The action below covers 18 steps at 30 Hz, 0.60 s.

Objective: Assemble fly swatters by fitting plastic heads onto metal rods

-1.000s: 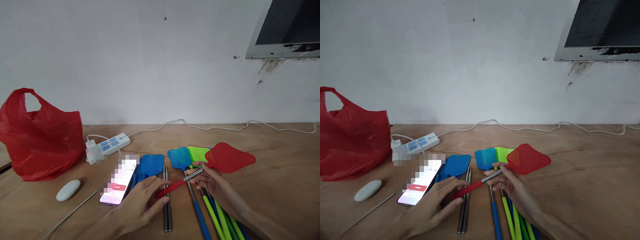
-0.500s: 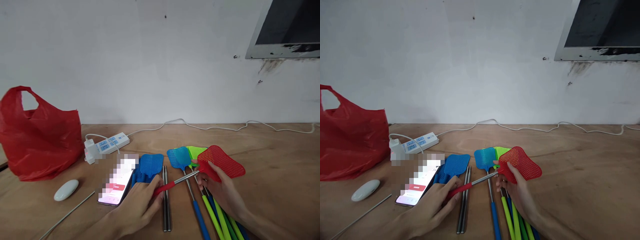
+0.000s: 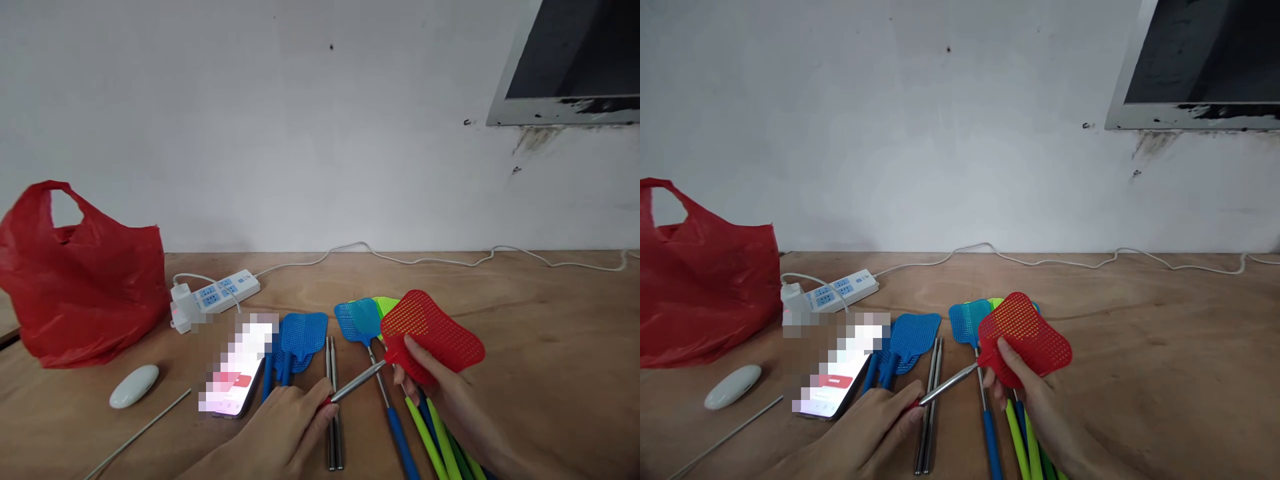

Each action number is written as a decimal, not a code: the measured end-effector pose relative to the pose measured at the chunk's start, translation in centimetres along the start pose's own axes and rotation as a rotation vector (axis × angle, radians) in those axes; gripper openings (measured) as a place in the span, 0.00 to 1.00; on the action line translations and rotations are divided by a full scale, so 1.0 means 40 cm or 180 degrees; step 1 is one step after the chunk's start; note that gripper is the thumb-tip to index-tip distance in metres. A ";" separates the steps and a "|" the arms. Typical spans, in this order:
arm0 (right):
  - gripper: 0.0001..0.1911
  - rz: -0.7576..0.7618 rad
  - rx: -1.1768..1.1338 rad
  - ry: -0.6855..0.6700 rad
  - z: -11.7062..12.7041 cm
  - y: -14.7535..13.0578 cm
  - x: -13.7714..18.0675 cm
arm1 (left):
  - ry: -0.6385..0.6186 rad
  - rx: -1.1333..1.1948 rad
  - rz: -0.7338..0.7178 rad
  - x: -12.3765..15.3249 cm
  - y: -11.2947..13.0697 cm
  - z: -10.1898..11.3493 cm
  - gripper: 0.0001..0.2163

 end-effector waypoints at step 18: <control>0.19 0.0278 -0.0578 0.0913 0.105 -0.082 0.015 | -0.0090 0.0834 0.0352 0.020 -0.032 0.000 0.17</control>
Point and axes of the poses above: each hand's wrist, its own x-axis away from the middle knuckle, its own z-axis out of the back of the hand, y = z × x, the point moved 4 cm from there along -x, towards the middle knuckle, and after that the axes turned 7 degrees about -y, right-handed, at the moved point
